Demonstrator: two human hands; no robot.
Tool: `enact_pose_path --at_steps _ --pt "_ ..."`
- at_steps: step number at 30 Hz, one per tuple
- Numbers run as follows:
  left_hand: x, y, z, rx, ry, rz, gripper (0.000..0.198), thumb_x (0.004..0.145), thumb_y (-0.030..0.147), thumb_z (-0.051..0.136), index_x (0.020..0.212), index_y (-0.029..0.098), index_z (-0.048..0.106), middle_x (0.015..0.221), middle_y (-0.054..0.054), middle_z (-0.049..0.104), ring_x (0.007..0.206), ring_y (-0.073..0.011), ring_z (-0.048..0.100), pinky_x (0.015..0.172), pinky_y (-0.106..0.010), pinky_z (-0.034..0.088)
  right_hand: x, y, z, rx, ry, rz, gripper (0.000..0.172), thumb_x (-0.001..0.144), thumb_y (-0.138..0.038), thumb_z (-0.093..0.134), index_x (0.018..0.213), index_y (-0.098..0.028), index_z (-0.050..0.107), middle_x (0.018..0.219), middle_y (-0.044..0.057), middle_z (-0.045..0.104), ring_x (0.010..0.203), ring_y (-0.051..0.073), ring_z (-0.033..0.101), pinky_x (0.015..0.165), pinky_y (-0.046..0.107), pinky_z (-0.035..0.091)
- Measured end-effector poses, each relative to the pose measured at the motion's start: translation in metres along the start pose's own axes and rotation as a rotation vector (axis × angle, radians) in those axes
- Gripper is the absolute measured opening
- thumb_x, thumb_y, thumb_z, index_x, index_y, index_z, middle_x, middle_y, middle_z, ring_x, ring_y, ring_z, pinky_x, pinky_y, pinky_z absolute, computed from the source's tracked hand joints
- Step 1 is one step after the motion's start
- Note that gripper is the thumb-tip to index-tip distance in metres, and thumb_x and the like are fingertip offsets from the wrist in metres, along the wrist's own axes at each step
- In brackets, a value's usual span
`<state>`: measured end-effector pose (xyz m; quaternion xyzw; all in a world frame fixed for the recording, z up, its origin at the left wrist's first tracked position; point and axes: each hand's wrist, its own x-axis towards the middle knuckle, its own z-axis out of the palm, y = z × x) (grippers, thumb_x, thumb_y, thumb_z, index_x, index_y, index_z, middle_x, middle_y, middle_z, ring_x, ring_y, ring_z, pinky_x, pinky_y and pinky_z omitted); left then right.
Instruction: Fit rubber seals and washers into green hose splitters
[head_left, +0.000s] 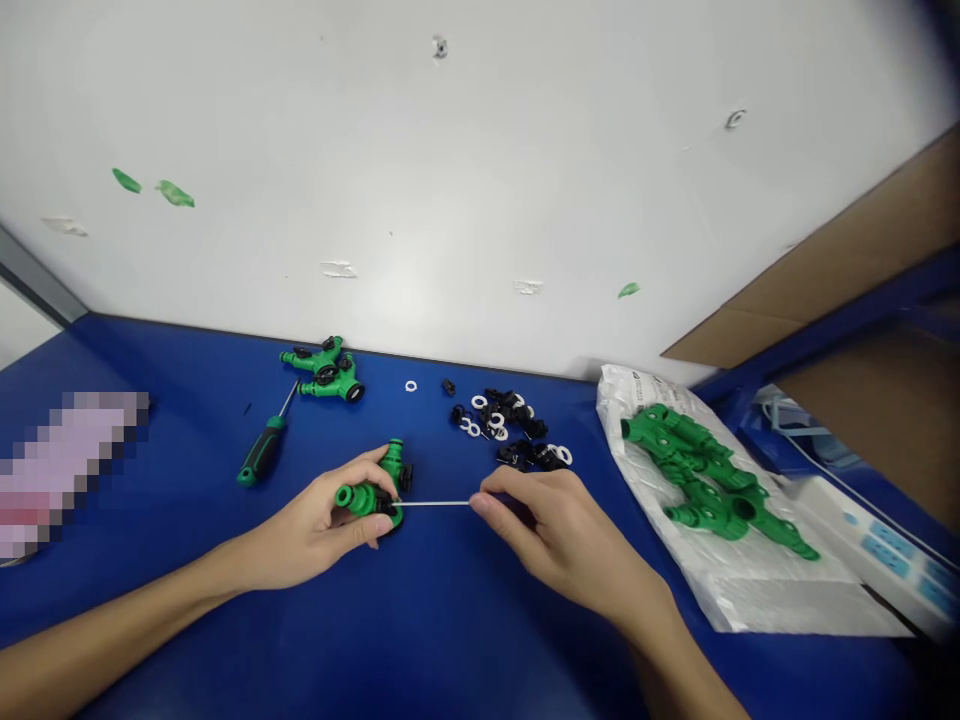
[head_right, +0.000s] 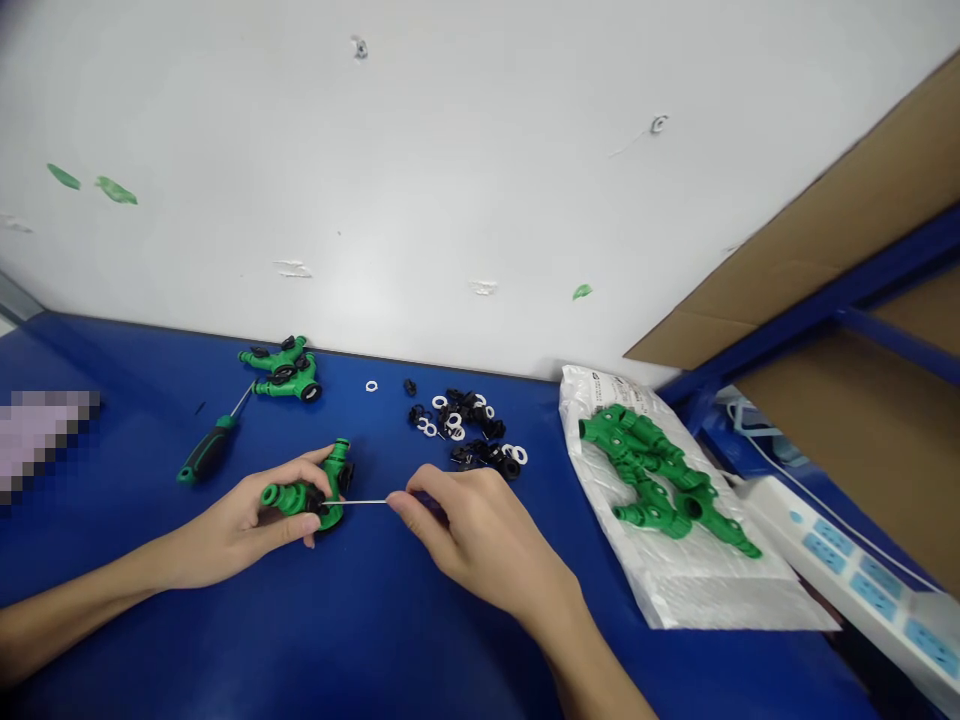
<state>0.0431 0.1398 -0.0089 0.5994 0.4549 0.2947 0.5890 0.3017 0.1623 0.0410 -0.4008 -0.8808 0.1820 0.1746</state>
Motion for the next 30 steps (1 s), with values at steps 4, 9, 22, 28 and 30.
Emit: enact_pose_path --at_steps 4,9,22,28,30 --pt "0.003 -0.007 -0.002 -0.239 0.049 0.007 0.032 0.081 0.035 0.071 0.107 0.025 0.056 0.127 -0.008 0.055 0.07 -0.0144 0.065 0.068 -0.034 0.056 0.002 0.019 -0.011 0.028 0.149 0.202 0.036 0.1 -0.04 0.043 0.078 -0.019 0.062 0.056 -0.003 0.057 0.047 0.011 0.05 0.05 0.023 0.035" --pt "0.003 0.003 -0.006 -0.762 0.01 -0.013 0.031 0.088 0.046 0.058 0.113 0.028 0.058 0.133 -0.01 0.052 0.104 -0.0329 0.063 0.073 -0.044 0.057 0.011 0.031 0.013 -0.139 0.132 0.308 0.024 0.095 -0.035 0.054 0.083 -0.021 0.069 0.073 0.001 0.072 0.065 0.017 0.065 0.06 0.025 0.042" --pt "0.002 0.009 0.005 -0.605 0.141 -0.151 0.029 0.085 0.029 0.068 0.108 0.028 0.051 0.122 -0.005 0.055 0.098 -0.0292 0.068 0.053 -0.03 0.06 0.037 0.04 0.026 -0.433 0.029 0.341 0.025 0.099 -0.027 0.047 0.105 -0.021 0.071 0.1 0.006 0.068 0.09 0.019 0.066 0.07 0.026 0.046" --pt "0.001 0.009 0.006 -0.556 0.16 -0.122 0.018 0.085 0.034 0.068 0.098 0.023 0.06 0.113 -0.005 0.058 0.102 -0.0299 0.066 0.06 -0.035 0.063 0.046 0.058 0.026 -0.485 -0.08 0.303 0.026 0.097 -0.018 0.048 0.104 -0.02 0.073 0.098 0.007 0.067 0.088 0.019 0.067 0.069 0.026 0.046" --pt "0.002 0.007 0.007 -0.542 0.172 -0.125 0.019 0.085 0.035 0.068 0.097 0.023 0.062 0.112 -0.006 0.058 0.104 -0.031 0.065 0.06 -0.036 0.064 0.046 0.059 0.028 -0.504 -0.092 0.3 0.029 0.098 -0.016 0.045 0.099 -0.019 0.074 0.096 0.008 0.066 0.087 0.019 0.066 0.07 0.025 0.045"
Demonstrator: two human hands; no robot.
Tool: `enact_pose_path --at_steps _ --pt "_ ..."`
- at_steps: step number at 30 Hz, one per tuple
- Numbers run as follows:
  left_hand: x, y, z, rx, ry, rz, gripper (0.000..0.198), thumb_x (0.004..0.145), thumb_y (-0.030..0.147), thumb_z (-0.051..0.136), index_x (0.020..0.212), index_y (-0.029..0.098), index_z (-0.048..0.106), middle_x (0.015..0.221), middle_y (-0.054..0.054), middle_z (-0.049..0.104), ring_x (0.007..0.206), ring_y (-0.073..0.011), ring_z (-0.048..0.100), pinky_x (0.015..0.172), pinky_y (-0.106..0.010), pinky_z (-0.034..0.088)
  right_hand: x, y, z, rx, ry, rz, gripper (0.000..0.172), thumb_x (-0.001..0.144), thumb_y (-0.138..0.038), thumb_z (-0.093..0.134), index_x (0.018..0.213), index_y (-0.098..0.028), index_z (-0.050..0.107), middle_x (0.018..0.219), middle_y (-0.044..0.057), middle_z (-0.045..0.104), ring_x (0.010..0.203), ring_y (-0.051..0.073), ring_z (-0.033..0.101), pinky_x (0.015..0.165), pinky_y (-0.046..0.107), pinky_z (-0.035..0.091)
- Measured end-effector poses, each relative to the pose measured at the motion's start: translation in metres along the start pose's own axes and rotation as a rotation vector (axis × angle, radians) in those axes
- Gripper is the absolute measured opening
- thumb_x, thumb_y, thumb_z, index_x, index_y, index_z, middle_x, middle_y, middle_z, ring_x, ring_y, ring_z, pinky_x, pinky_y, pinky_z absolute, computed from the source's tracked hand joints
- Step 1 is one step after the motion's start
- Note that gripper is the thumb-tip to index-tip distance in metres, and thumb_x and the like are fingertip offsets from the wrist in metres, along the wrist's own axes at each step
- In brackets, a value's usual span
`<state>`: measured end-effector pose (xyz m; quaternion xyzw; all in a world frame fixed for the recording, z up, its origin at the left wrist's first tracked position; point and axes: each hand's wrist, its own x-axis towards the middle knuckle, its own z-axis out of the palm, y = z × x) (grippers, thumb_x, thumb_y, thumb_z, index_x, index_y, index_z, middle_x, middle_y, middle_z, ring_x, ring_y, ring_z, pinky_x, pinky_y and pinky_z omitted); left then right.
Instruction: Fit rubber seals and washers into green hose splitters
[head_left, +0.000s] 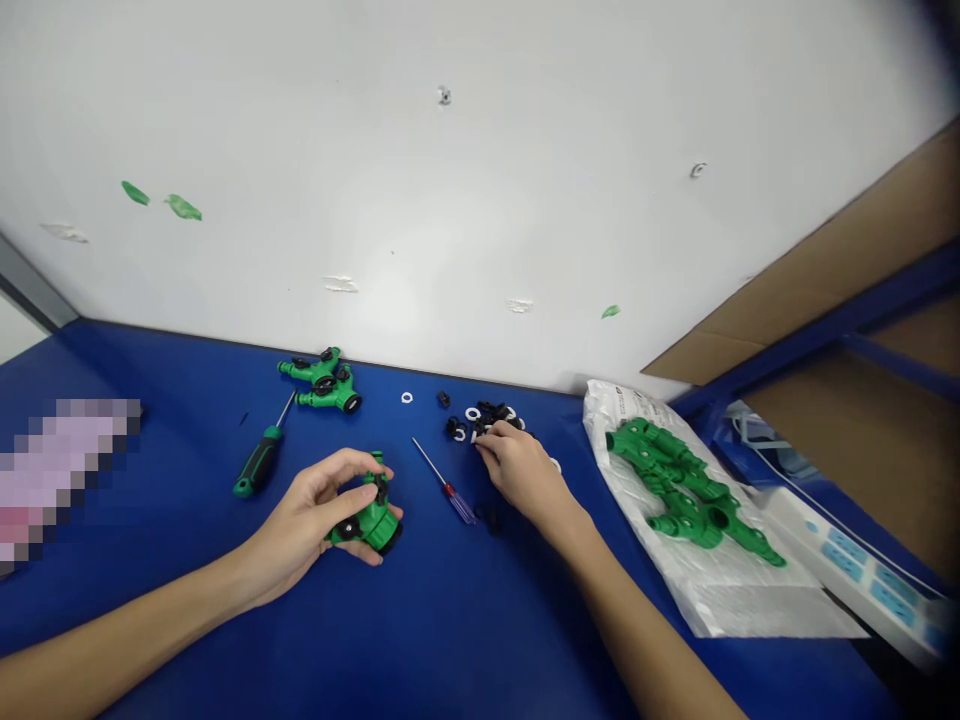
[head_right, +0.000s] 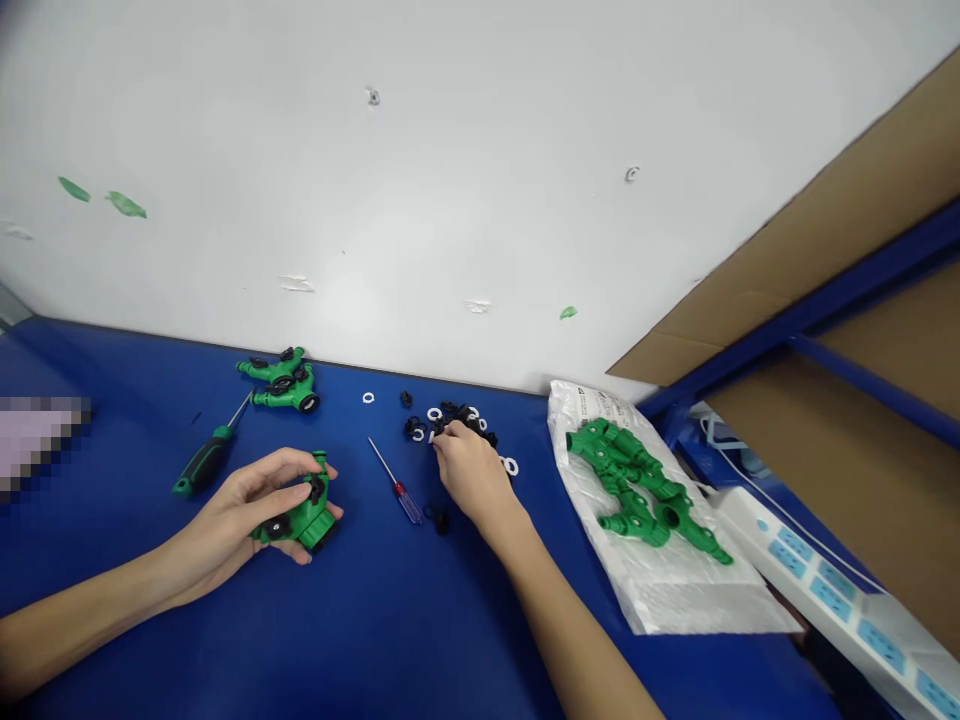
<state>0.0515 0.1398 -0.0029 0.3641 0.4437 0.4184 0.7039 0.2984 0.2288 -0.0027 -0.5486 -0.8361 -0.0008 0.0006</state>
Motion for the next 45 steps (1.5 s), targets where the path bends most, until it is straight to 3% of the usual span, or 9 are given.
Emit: enact_pose_path --at_steps 8,17,21,26,30,34,37,41,45 --pt "0.0 -0.002 -0.001 0.006 0.006 -0.004 0.018 0.084 0.035 0.068 0.095 0.022 0.064 0.114 -0.006 0.056 0.105 -0.0318 0.064 0.059 -0.036 0.064 -0.003 -0.002 0.0 -0.098 0.005 -0.017 0.028 0.097 -0.016 0.043 0.092 -0.016 0.071 0.095 0.012 0.066 0.082 0.023 0.066 0.057 0.027 0.04" --pt "0.0 -0.002 0.0 -0.008 0.012 -0.018 0.017 0.085 0.034 0.067 0.097 0.021 0.064 0.111 -0.007 0.057 0.105 -0.0314 0.064 0.061 -0.038 0.065 -0.002 0.002 0.004 0.031 0.141 -0.022 0.023 0.091 -0.015 0.047 0.084 -0.015 0.069 0.094 0.013 0.067 0.089 0.025 0.063 0.066 0.029 0.044" --pt "0.0 -0.004 -0.001 -0.016 0.009 -0.012 0.017 0.085 0.034 0.067 0.096 0.02 0.065 0.106 -0.007 0.061 0.102 -0.0317 0.064 0.06 -0.039 0.064 -0.003 0.009 0.004 0.22 0.231 -0.019 0.016 0.087 -0.017 0.051 0.085 -0.015 0.066 0.1 0.011 0.066 0.086 0.022 0.063 0.071 0.03 0.048" --pt "0.001 -0.005 -0.002 -0.012 -0.02 -0.023 0.022 0.086 0.032 0.066 0.104 0.02 0.065 0.091 -0.009 0.069 0.098 -0.0298 0.066 0.063 -0.04 0.064 -0.008 0.008 0.008 0.474 0.244 -0.025 0.012 0.086 -0.021 0.053 0.082 -0.016 0.064 0.068 0.002 0.065 0.06 0.015 0.062 0.059 0.025 0.05" --pt "0.0 -0.008 -0.003 -0.016 -0.065 -0.029 0.028 0.086 0.032 0.066 0.109 0.017 0.066 0.087 -0.011 0.073 0.091 -0.0265 0.068 0.066 -0.04 0.064 -0.017 -0.012 0.004 0.837 0.167 -0.126 0.019 0.089 -0.024 0.053 0.096 -0.016 0.07 0.08 0.004 0.068 0.069 0.015 0.064 0.061 0.024 0.051" --pt "0.0 -0.013 -0.003 -0.017 -0.087 -0.023 0.029 0.085 0.033 0.067 0.11 0.018 0.065 0.09 -0.011 0.073 0.093 -0.0272 0.068 0.068 -0.042 0.064 -0.028 -0.038 -0.004 1.172 0.015 -0.211 0.016 0.089 -0.025 0.06 0.088 -0.018 0.075 0.084 0.005 0.068 0.066 0.013 0.062 0.059 0.025 0.05" --pt "0.0 -0.015 -0.001 -0.02 -0.126 -0.021 0.027 0.086 0.033 0.067 0.109 0.019 0.065 0.093 -0.009 0.071 0.094 -0.0272 0.067 0.07 -0.044 0.064 -0.035 -0.055 -0.006 1.405 -0.001 -0.205 0.01 0.086 -0.025 0.067 0.085 -0.017 0.074 0.076 0.003 0.068 0.06 0.012 0.063 0.058 0.025 0.053" --pt "-0.001 -0.017 0.003 -0.043 -0.143 -0.035 0.022 0.087 0.032 0.065 0.106 0.02 0.064 0.092 -0.005 0.068 0.083 -0.0201 0.065 0.073 -0.047 0.063 -0.039 -0.065 -0.005 1.325 0.138 -0.28 0.009 0.086 -0.021 0.067 0.085 -0.018 0.075 0.078 0.005 0.072 0.066 0.014 0.066 0.062 0.026 0.055" --pt "-0.002 -0.018 0.004 -0.052 -0.117 -0.047 0.023 0.087 0.031 0.065 0.108 0.021 0.063 0.088 -0.002 0.063 0.078 -0.0167 0.063 0.076 -0.049 0.063 -0.04 -0.068 -0.003 1.163 0.19 -0.369 0.01 0.088 -0.018 0.066 0.088 -0.019 0.076 0.082 0.005 0.074 0.07 0.015 0.067 0.065 0.026 0.055"
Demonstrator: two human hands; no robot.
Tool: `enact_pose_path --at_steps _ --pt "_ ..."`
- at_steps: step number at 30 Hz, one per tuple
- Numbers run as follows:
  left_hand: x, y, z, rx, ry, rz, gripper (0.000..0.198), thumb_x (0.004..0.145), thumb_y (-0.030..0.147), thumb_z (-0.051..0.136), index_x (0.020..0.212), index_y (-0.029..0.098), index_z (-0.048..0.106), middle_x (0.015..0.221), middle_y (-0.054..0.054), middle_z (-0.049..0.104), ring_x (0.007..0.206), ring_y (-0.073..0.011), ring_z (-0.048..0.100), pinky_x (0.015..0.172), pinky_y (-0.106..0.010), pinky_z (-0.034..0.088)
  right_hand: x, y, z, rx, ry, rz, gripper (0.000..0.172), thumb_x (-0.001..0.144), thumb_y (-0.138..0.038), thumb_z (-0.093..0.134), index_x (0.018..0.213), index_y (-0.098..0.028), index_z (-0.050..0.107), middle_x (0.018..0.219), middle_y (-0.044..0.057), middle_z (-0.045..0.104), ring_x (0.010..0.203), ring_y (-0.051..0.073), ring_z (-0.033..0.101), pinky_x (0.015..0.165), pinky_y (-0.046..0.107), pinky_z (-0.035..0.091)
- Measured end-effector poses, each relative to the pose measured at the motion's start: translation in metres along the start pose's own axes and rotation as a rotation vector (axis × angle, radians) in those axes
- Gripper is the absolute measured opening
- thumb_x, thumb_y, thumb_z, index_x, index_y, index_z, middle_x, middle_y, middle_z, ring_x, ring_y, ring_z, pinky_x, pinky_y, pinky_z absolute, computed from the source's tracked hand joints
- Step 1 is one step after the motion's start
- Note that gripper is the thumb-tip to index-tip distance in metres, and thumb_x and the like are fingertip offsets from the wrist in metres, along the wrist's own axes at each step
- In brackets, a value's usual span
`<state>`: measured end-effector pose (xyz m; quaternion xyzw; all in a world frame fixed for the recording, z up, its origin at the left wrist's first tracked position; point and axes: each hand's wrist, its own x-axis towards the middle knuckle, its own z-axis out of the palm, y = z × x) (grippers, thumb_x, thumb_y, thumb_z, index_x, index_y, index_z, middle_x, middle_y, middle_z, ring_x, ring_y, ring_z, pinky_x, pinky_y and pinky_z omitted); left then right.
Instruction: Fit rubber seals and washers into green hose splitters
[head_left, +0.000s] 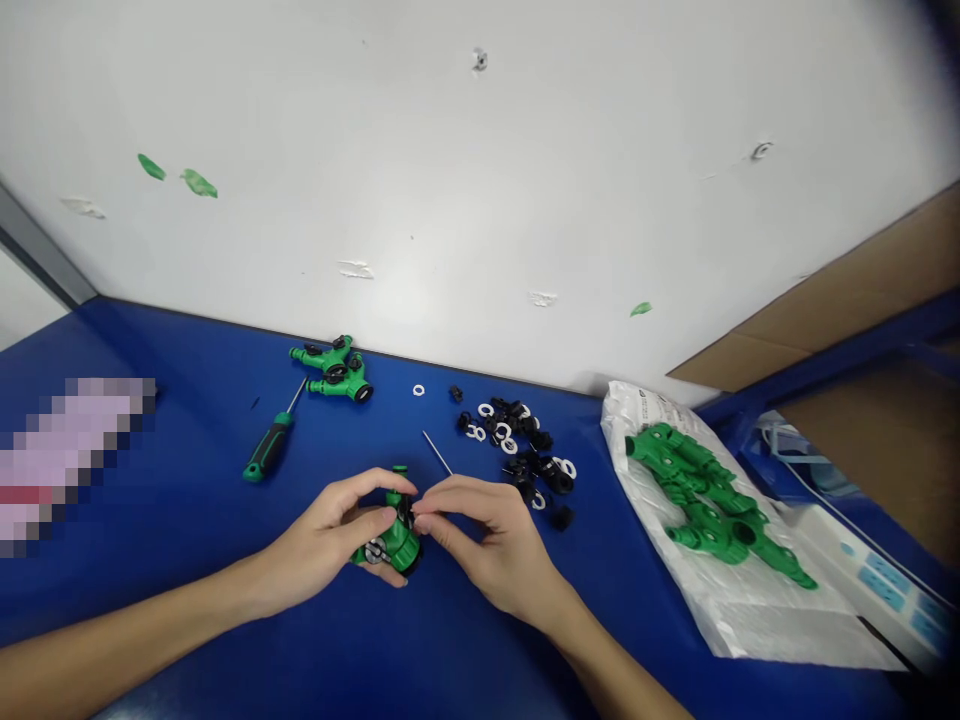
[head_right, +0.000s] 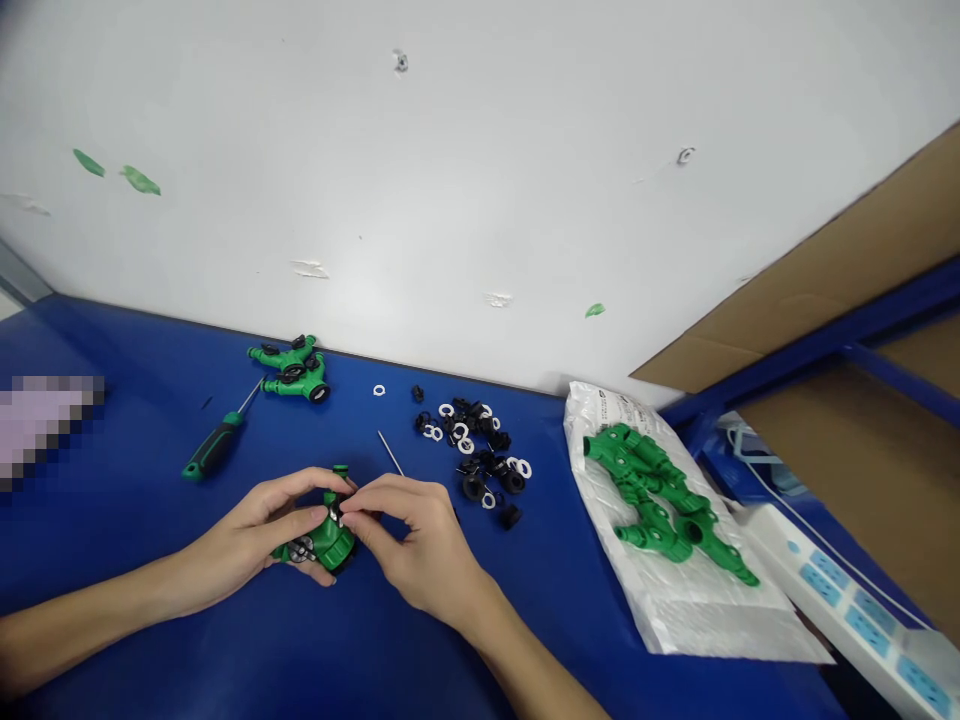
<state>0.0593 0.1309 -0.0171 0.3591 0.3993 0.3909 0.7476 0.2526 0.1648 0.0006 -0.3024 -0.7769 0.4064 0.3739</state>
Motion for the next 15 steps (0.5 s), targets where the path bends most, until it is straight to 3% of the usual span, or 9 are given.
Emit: enact_pose_path --at_steps 9,15 --pt "-0.0021 -0.0008 0.0033 0.022 0.026 -0.013 0.029 0.084 0.04 0.067 0.104 0.02 0.061 0.087 0.0 0.06 0.077 -0.0157 0.061 0.076 -0.048 0.063 -0.0023 0.0071 0.0063 -0.201 0.024 -0.121 0.013 0.089 -0.015 0.063 0.092 -0.017 0.075 0.084 0.007 0.072 0.069 0.015 0.067 0.063 0.025 0.055" --pt "0.0006 0.0013 0.0056 0.045 0.03 0.004 0.031 0.083 0.044 0.066 0.101 0.019 0.06 0.091 -0.002 0.06 0.08 -0.0175 0.061 0.075 -0.048 0.063 -0.0017 0.0037 0.0029 -0.172 -0.012 -0.106 0.018 0.085 -0.015 0.067 0.103 -0.016 0.071 0.081 0.006 0.07 0.067 0.014 0.065 0.064 0.026 0.056"
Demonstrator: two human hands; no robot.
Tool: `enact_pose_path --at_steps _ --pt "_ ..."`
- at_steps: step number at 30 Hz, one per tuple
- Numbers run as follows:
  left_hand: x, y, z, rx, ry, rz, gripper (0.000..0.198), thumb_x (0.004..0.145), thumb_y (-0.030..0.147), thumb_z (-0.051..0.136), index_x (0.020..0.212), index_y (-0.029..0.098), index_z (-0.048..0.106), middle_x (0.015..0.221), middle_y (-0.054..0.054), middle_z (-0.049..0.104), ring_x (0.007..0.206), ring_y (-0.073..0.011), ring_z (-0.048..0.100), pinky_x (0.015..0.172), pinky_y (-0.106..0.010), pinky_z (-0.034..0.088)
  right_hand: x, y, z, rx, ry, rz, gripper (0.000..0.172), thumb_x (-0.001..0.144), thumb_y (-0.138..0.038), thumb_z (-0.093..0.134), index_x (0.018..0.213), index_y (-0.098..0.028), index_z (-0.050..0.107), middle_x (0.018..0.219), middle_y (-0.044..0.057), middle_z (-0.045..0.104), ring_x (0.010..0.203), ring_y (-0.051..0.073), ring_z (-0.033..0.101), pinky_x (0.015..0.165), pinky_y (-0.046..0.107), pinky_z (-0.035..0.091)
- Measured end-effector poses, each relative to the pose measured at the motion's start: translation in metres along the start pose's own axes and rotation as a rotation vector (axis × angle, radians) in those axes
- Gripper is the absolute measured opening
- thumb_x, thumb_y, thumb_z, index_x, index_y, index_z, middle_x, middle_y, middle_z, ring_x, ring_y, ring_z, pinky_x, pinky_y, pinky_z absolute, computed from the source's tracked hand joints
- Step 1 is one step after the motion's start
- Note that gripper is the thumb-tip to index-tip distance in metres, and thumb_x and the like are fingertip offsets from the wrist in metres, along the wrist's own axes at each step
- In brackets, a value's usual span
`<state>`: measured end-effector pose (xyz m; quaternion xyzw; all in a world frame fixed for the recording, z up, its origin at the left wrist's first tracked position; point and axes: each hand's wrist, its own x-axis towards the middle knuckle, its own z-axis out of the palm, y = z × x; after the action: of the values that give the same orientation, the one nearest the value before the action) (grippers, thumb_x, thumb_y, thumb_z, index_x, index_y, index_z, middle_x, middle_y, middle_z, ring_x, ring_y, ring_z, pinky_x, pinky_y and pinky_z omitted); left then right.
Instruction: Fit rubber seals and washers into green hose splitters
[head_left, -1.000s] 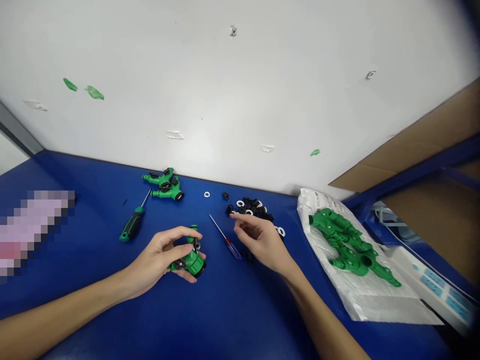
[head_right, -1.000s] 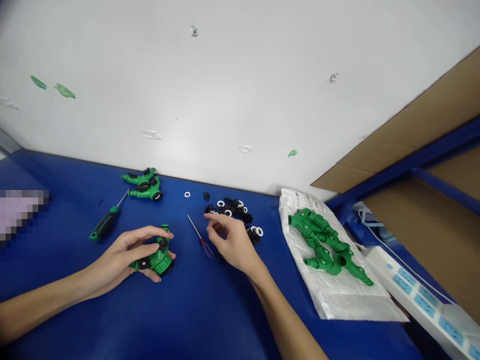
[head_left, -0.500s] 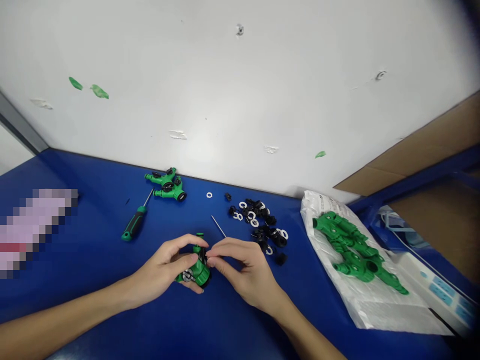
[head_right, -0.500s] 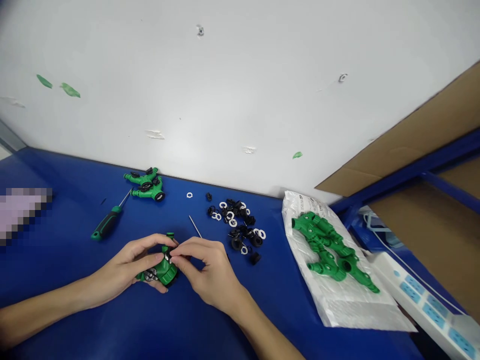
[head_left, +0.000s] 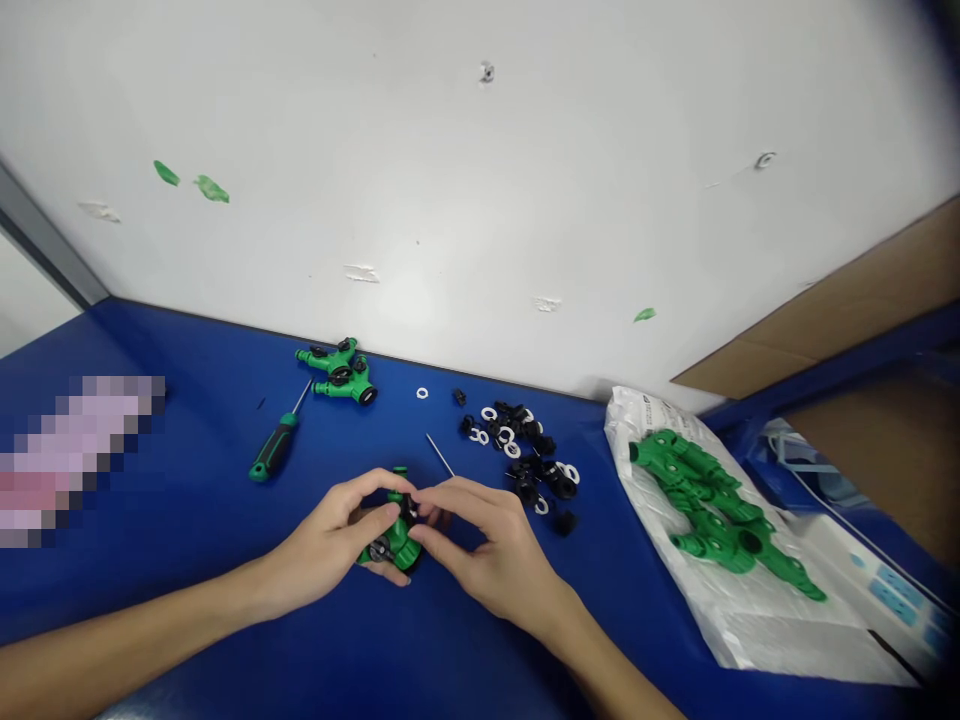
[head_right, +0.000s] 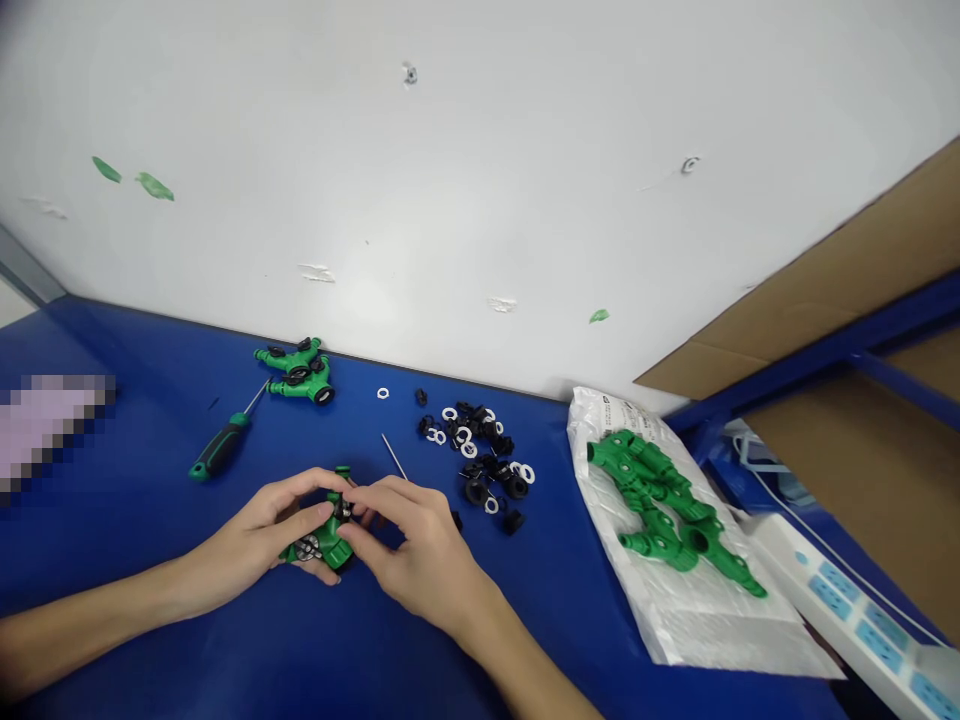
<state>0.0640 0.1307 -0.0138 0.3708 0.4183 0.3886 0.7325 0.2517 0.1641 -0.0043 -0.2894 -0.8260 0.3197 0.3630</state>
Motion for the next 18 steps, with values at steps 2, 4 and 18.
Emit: enact_pose_path --at_steps 2,4,18 --pt "0.0004 -0.0003 0.0002 0.002 0.011 -0.001 0.033 0.082 0.044 0.068 0.101 0.019 0.06 0.091 -0.002 0.06 0.079 -0.0172 0.061 0.075 -0.048 0.063 0.0008 -0.0015 -0.0014 -0.01 0.003 -0.022 0.014 0.087 -0.013 0.063 0.098 -0.016 0.072 0.084 0.007 0.071 0.069 0.014 0.066 0.066 0.026 0.056" --pt "0.0002 -0.0014 0.0005 -0.001 0.018 0.004 0.034 0.081 0.045 0.069 0.101 0.019 0.06 0.089 -0.001 0.059 0.077 -0.0161 0.06 0.074 -0.048 0.063 0.0012 -0.0022 -0.0015 -0.036 0.007 -0.049 0.014 0.089 -0.011 0.059 0.093 -0.017 0.072 0.084 0.007 0.07 0.071 0.014 0.066 0.066 0.025 0.056" --pt "-0.0021 -0.0056 0.0006 0.005 -0.005 0.025 0.028 0.084 0.041 0.066 0.1 0.019 0.06 0.084 0.0 0.058 0.071 -0.0142 0.059 0.071 -0.047 0.063 0.0004 -0.0028 -0.0016 -0.151 -0.063 -0.106 0.016 0.091 -0.012 0.052 0.09 -0.018 0.068 0.081 0.007 0.069 0.072 0.016 0.065 0.068 0.028 0.055"
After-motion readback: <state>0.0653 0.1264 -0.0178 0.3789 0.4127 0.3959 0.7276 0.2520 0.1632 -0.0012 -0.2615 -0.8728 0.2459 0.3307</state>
